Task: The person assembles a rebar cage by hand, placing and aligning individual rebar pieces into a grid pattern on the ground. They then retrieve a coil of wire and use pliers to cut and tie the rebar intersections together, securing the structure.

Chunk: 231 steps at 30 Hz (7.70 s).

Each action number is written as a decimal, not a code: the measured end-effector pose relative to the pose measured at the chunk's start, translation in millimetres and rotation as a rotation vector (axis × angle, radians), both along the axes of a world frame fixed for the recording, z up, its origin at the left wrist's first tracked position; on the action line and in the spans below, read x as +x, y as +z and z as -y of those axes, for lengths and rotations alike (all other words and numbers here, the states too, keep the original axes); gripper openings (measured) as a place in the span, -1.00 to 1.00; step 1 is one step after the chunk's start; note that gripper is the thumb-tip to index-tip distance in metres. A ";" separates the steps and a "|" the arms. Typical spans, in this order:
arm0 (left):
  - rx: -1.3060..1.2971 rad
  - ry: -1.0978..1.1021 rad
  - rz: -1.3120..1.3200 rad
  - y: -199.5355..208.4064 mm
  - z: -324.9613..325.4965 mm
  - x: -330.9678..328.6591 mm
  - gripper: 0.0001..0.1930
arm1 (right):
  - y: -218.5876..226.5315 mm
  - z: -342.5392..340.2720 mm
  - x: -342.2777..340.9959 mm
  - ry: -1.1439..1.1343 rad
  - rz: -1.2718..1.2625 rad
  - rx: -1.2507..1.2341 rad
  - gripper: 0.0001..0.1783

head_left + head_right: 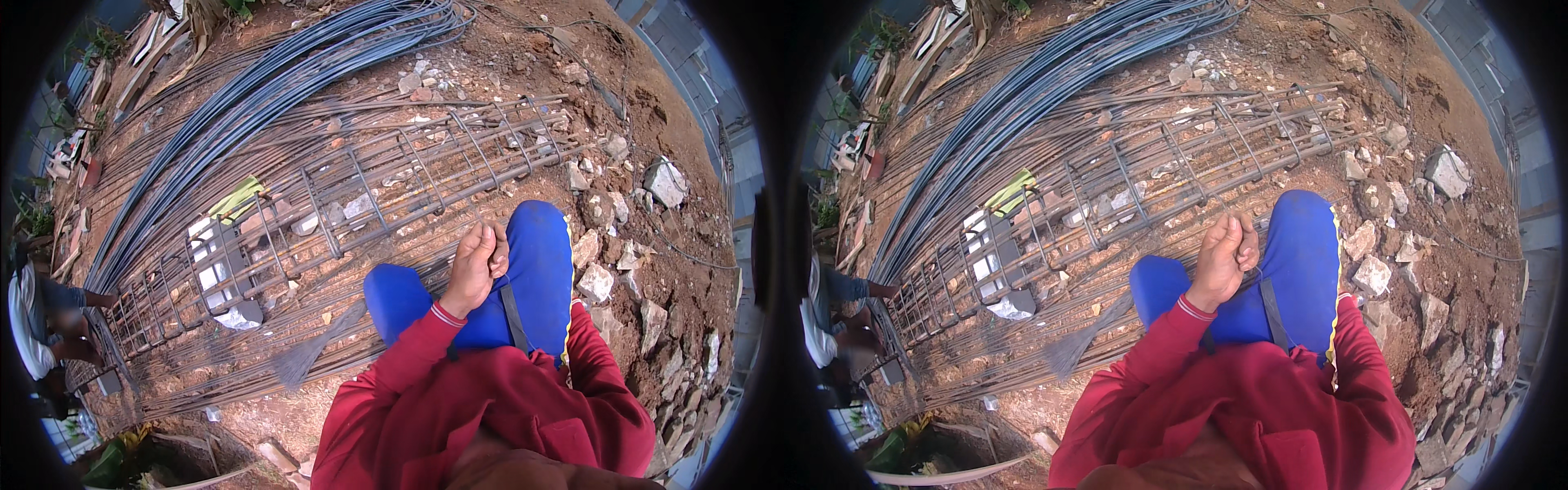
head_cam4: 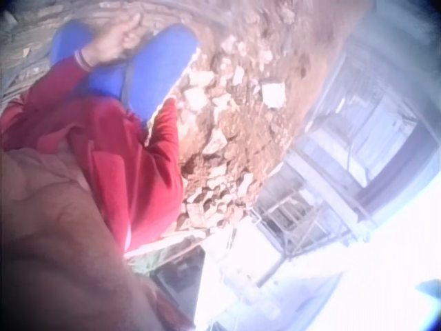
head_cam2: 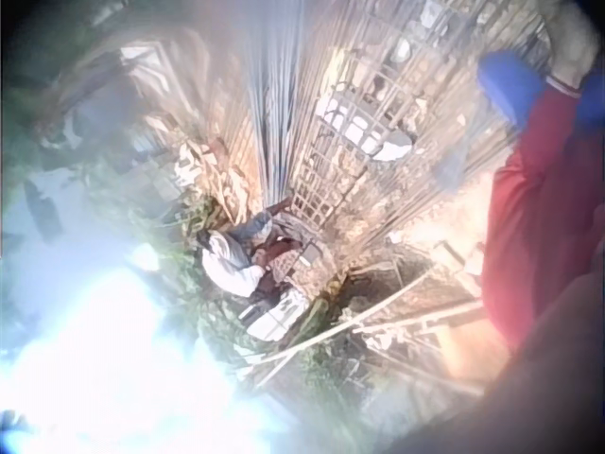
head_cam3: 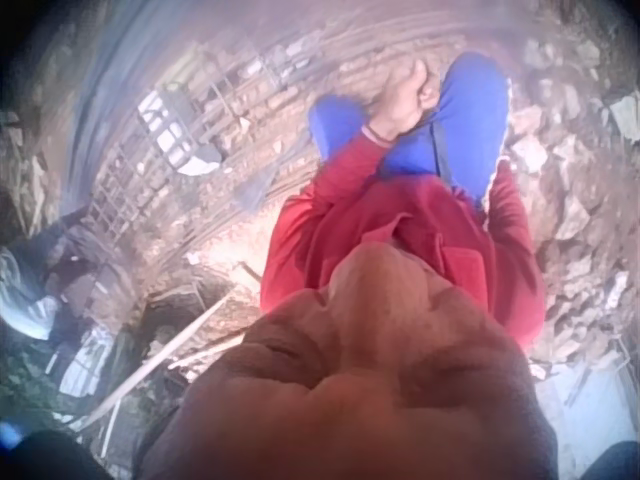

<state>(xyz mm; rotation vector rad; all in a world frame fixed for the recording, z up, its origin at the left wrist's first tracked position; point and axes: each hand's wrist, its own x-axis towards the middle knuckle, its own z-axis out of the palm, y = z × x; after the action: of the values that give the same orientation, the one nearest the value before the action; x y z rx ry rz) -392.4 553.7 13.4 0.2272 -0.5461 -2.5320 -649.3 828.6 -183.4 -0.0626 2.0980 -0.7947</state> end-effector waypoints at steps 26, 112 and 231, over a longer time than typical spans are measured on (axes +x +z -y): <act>-0.329 0.270 0.115 13.9 -39.0 -50.5 -0.49 | 337.2 242.8 91.4 1.050 -0.447 -0.715 -0.73; -0.867 0.654 1.749 -120.9 32.6 -71.1 -0.81 | 58.7 285.8 -72.0 0.564 -0.431 -0.565 -0.60; 0.747 0.547 0.525 -183.7 42.5 -21.6 -0.81 | 76.9 397.3 9.6 0.627 -0.858 -0.272 -0.74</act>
<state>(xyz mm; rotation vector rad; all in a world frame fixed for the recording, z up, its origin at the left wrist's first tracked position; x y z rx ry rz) -414.0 511.1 -170.3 1.1554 0.2912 -2.0029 -639.7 431.3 -106.6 -1.3415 2.4774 -0.7064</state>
